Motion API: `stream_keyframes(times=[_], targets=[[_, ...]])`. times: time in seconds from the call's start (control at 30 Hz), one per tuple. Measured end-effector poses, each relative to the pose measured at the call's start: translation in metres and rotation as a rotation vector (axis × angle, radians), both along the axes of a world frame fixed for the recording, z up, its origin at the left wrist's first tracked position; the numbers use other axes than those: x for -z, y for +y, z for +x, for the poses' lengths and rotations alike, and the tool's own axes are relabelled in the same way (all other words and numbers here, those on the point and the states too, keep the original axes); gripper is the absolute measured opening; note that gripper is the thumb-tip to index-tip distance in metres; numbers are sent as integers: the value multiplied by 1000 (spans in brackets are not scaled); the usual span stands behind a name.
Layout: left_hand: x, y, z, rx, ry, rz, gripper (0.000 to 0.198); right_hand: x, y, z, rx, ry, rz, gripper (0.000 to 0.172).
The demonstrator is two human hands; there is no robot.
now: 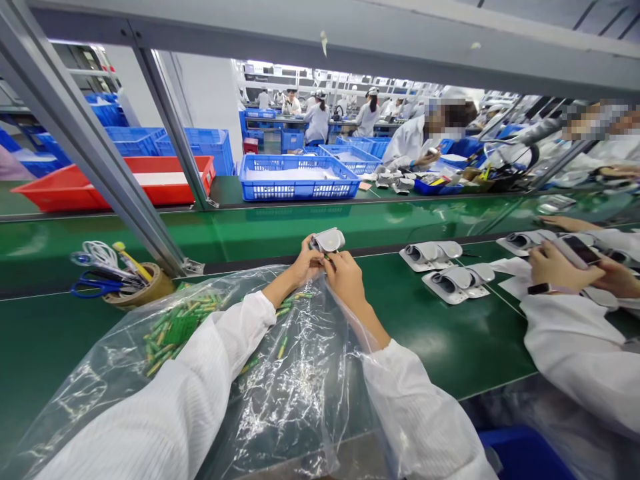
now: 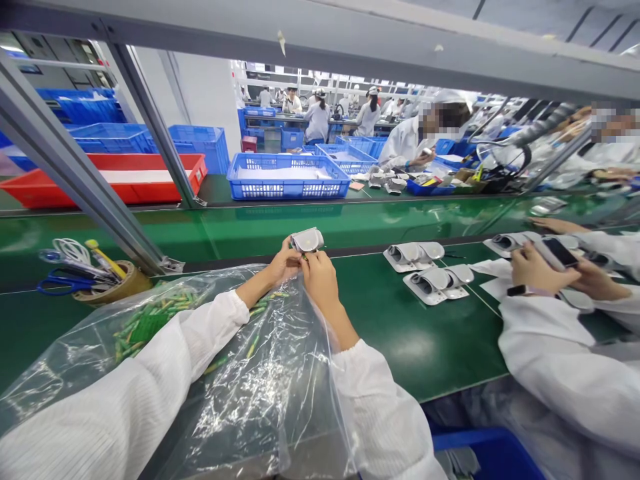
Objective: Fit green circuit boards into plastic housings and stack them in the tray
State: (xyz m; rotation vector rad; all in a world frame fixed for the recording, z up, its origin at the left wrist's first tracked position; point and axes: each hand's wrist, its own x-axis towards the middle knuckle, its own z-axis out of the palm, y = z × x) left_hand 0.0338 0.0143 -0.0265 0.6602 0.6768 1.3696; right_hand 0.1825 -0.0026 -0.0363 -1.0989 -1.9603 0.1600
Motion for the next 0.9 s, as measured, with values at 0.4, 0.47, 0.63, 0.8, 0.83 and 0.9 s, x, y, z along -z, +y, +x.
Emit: stream_keyframes(times=[0.4, 0.47, 0.63, 0.8, 0.83, 0.9], targets=[[1, 2, 1, -9, -37, -2, 104, 9, 3, -6, 39, 168, -49, 12], [1, 2, 0, 12, -19, 2, 103, 12, 7, -6, 170, 301, -100, 22], [1, 2, -1, 57, -2, -9, 100, 17, 20, -1, 159, 719, -492, 69], [0, 3, 0, 13, -21, -47, 105, 23, 23, 2, 43, 676, -488, 72], [0, 4, 0, -1, -25, -58, 105, 24, 23, 2, 55, 626, -461, 71], [-1, 4, 1, -21, -31, -68, 103, 27, 22, 0, 87, 551, -401, 69]])
